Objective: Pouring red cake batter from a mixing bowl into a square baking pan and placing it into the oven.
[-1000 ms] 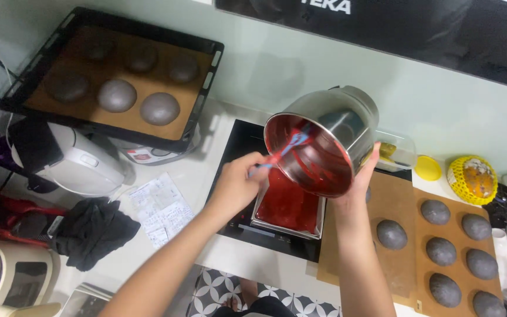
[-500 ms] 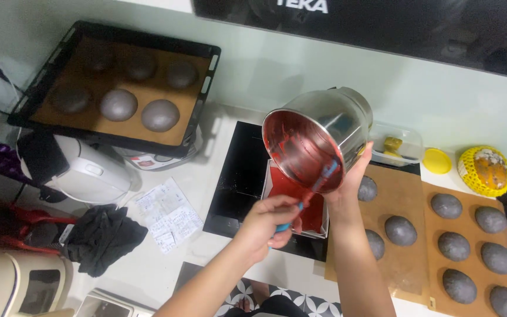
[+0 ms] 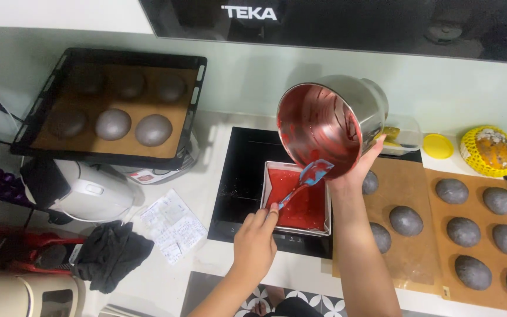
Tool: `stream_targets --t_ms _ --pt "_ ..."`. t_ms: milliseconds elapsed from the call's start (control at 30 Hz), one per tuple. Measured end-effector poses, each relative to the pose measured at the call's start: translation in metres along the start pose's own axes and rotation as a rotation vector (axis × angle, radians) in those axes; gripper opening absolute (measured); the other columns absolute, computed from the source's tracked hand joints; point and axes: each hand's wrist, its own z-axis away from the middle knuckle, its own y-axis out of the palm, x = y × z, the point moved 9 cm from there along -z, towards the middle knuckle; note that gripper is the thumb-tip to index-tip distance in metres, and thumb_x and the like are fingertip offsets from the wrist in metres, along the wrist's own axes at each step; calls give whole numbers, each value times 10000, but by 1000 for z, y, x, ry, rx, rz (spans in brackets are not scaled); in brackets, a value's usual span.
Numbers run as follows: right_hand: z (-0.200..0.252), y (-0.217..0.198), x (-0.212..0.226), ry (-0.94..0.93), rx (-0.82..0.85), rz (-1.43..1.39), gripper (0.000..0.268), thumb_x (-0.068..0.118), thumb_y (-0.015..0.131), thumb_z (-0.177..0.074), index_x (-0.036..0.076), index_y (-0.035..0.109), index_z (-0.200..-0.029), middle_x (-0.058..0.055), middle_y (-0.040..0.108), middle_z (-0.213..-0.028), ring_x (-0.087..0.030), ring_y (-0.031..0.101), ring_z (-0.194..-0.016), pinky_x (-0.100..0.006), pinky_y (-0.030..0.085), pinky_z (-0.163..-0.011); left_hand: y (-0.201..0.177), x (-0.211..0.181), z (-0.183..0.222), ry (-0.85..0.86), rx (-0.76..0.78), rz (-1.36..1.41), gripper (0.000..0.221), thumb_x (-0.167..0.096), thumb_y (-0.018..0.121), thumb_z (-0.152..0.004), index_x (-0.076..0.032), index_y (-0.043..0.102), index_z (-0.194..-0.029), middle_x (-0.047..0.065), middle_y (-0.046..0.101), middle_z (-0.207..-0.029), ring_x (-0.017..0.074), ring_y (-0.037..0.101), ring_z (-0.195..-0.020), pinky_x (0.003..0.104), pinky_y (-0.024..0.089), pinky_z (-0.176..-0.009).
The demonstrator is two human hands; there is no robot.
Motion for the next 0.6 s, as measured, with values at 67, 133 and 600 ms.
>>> stream_targets --t_ms 67,133,600 --pt "-2 -6 -1 45 -16 -20 843 725 289 -993 126 477 -1556 -97 453 -1630 -325 432 -1507 -536 359 -1272 -3 1 4 -26 20 -13 510 59 624 -765 -20 671 -1267 101 653 -1006 292 614 -845 396 540 -703" --pt "-4 -14 -3 91 -33 -39 890 758 272 -955 128 480 -1549 -98 461 -1620 -330 438 -1494 -542 363 -1248 -8 2 8 -53 42 -27 506 55 630 -769 -29 677 -1266 96 655 -986 287 616 -837 397 540 -693" --pt "-3 -24 -19 312 -111 119 828 755 388 -926 153 541 -1473 -132 579 -1474 -322 565 -1338 -516 454 -1143 1 69 -94 -61 7 -88 48 -72 651 -881 -72 633 -926 118 688 -801 373 666 -738 491 498 -606"
